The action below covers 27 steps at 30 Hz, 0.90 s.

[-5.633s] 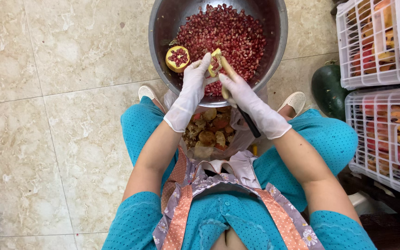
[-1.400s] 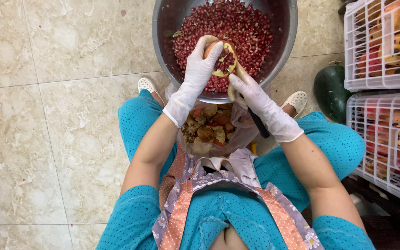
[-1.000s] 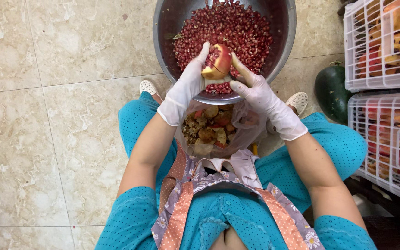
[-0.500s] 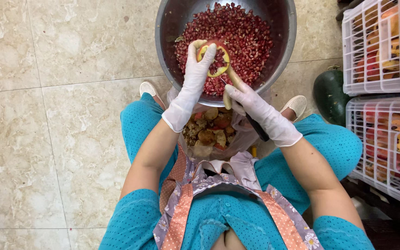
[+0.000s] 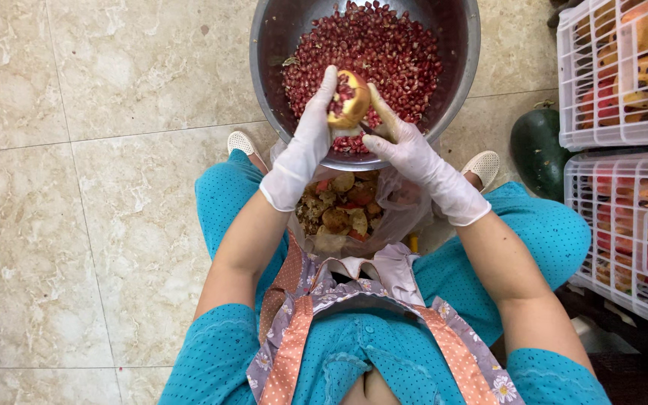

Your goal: The person sits on the floor and uses a knife to cut and separate pomegranate seeds from the rind. They place the seeds into a large metal bowl and discard the rind into a plastic bag. The process is repeated with multiple pomegranates.

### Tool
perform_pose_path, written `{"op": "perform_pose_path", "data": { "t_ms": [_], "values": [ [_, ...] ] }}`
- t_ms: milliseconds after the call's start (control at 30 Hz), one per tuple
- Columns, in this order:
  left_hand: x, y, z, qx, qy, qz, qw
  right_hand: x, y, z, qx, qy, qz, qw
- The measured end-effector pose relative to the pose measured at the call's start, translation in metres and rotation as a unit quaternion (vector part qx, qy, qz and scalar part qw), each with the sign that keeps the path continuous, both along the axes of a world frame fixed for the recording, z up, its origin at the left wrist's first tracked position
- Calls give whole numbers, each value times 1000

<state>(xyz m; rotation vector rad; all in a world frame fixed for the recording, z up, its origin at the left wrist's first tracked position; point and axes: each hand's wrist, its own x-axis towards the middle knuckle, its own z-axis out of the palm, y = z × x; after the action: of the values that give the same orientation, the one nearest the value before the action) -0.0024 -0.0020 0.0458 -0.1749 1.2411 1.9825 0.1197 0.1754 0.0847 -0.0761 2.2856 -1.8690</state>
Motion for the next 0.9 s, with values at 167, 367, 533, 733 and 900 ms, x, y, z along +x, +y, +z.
{"op": "perform_pose_path", "data": {
  "t_ms": [167,367,533,733,900],
  "values": [
    [-6,-11,2,50,-83,-92,991,4,7,4,96,-23,-9,995],
    [-11,-2,-9,44,46,84,994,2,2,11,47,40,-7,998],
    [-10,5,-19,48,162,117,979,6,-16,15,-226,-154,-4,962],
    [0,8,-6,-9,212,103,972,2,-14,18,-235,-154,-14,960],
    [15,14,5,-68,294,100,948,1,-15,2,-242,-176,-43,953]
  ]
}}
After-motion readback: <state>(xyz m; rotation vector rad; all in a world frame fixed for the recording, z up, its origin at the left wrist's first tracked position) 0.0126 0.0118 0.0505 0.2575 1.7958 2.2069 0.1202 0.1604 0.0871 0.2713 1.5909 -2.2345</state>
